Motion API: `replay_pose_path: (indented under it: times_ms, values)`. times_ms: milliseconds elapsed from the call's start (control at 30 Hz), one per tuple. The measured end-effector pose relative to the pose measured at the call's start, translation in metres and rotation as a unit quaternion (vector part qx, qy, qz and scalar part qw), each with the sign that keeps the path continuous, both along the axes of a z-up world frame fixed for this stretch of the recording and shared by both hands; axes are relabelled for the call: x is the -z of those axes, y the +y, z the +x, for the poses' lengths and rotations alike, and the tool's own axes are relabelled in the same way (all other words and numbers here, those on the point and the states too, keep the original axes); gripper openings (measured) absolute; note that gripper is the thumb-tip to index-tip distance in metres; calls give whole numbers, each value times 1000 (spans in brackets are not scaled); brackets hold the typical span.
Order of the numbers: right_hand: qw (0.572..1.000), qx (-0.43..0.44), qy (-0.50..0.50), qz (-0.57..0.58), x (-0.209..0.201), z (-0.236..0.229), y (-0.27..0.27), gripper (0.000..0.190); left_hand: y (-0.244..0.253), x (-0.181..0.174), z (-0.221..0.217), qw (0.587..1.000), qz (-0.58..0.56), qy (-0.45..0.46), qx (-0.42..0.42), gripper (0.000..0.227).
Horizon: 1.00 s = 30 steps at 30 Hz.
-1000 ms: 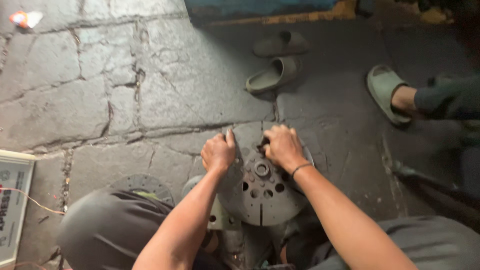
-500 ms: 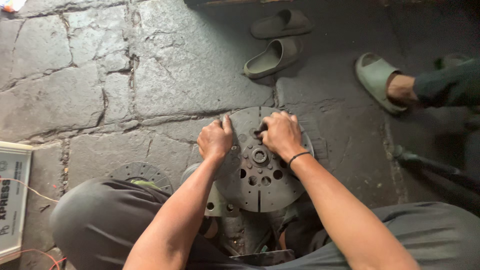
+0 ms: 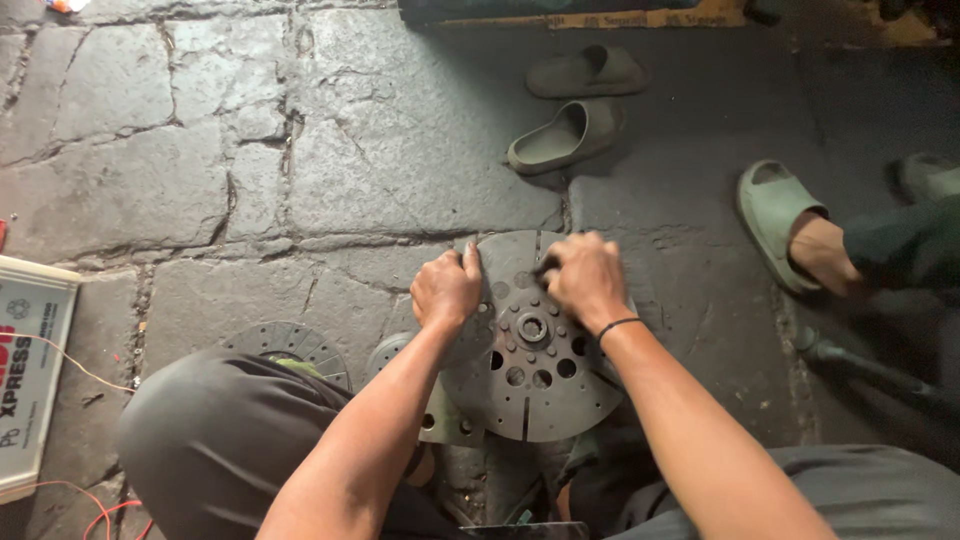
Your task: The person scrubs a circular metal part with a small abrasive block while sitting on the floor. They rotate the part to clean different areas and use a tool to scrape the center.
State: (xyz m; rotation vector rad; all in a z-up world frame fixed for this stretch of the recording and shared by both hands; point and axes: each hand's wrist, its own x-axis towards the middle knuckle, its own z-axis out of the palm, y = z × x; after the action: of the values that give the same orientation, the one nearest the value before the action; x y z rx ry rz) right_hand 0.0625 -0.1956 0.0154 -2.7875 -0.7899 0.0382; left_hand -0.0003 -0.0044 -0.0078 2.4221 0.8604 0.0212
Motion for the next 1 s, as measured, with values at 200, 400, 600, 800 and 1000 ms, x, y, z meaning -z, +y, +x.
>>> replay_pose_path:
  times_ms: [200, 400, 600, 800, 1000]
  values:
    - [1000, -11, -7, 13, 1, 0, -3, 22, -1, -3, -1, 1000, -11, 1, -11, 56]
    - [999, -30, -24, 33, 5, 2, -5, 29, -1, -8, -3, 1000, -12, 1, -7, 56]
    - [999, -18, -14, 47, 12, 1, 2, 29, 1, -13, -5, 1000, -21, 11, -10, 55]
    - [1000, -6, -11, 4, 6, 4, 8, 23, 3, -10, -3, 1000, -17, 10, -13, 54]
    - [997, 24, -60, 33, 4, 1, 9, 21, 4, -5, -2, 1000, -13, -8, -11, 54]
